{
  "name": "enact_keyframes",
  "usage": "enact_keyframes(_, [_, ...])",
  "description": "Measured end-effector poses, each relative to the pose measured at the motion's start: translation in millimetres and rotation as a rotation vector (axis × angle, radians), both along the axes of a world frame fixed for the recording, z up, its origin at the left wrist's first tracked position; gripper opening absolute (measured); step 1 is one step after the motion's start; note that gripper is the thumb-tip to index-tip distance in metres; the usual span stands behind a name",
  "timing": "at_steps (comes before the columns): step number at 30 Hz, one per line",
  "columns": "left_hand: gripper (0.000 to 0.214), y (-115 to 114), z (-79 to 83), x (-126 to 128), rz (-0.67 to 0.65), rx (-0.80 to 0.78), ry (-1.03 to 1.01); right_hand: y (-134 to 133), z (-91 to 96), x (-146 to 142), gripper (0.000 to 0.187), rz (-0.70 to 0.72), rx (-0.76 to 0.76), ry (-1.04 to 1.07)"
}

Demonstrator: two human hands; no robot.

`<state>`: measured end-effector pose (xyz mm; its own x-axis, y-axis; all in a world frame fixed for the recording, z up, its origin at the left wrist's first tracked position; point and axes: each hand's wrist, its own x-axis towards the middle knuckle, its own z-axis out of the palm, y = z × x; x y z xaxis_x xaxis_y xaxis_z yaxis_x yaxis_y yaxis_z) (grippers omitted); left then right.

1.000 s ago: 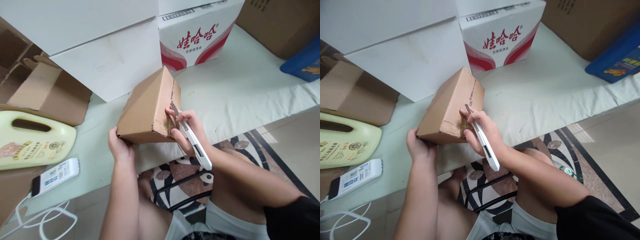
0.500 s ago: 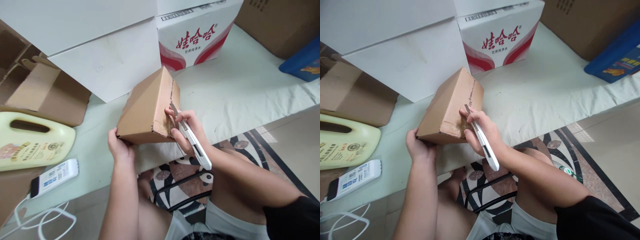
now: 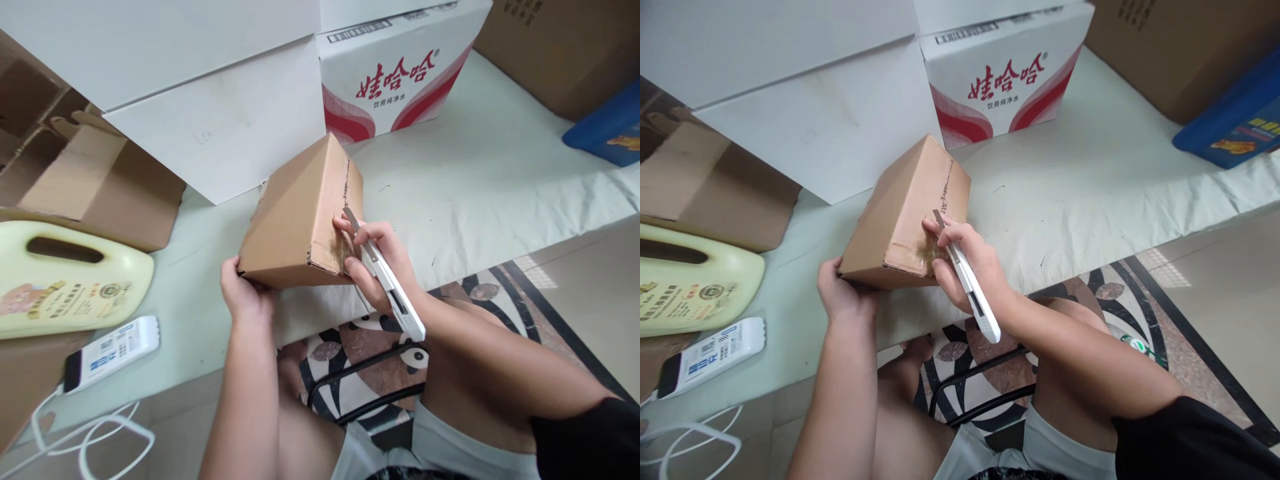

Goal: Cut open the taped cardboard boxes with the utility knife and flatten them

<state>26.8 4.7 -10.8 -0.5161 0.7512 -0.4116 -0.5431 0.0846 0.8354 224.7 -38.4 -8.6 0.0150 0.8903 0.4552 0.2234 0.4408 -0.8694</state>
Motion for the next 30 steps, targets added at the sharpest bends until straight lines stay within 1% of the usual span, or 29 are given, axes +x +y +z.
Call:
enact_keyframes(5, [0.015,0.4,-1.2,-0.5,0.0,-0.011,-0.002,1.0,-1.9,0.8,0.031,0.016,-0.012,0.01])
enact_keyframes(14, [0.017,0.9,-1.0,0.9,0.017,-0.028,-0.031,0.8,2.2,2.6,0.031,0.009,-0.011,-0.012])
enact_keyframes(17, [0.02,0.5,-1.6,0.6,0.003,-0.043,-0.017,1.1,1.7,2.8,0.032,0.014,-0.013,-0.012])
enact_keyframes(20, [0.02,0.5,-2.0,0.8,-0.014,-0.022,-0.01,1.5,1.2,2.6,0.031,0.008,-0.006,-0.013])
enact_keyframes(26, [0.016,0.8,-2.0,1.9,0.033,-0.041,-0.032,1.7,1.4,2.0,0.031,0.009,-0.007,-0.014])
enact_keyframes(30, [0.015,0.9,-1.8,1.9,0.036,-0.044,-0.042,2.0,1.2,2.2,0.031,0.013,-0.013,-0.013])
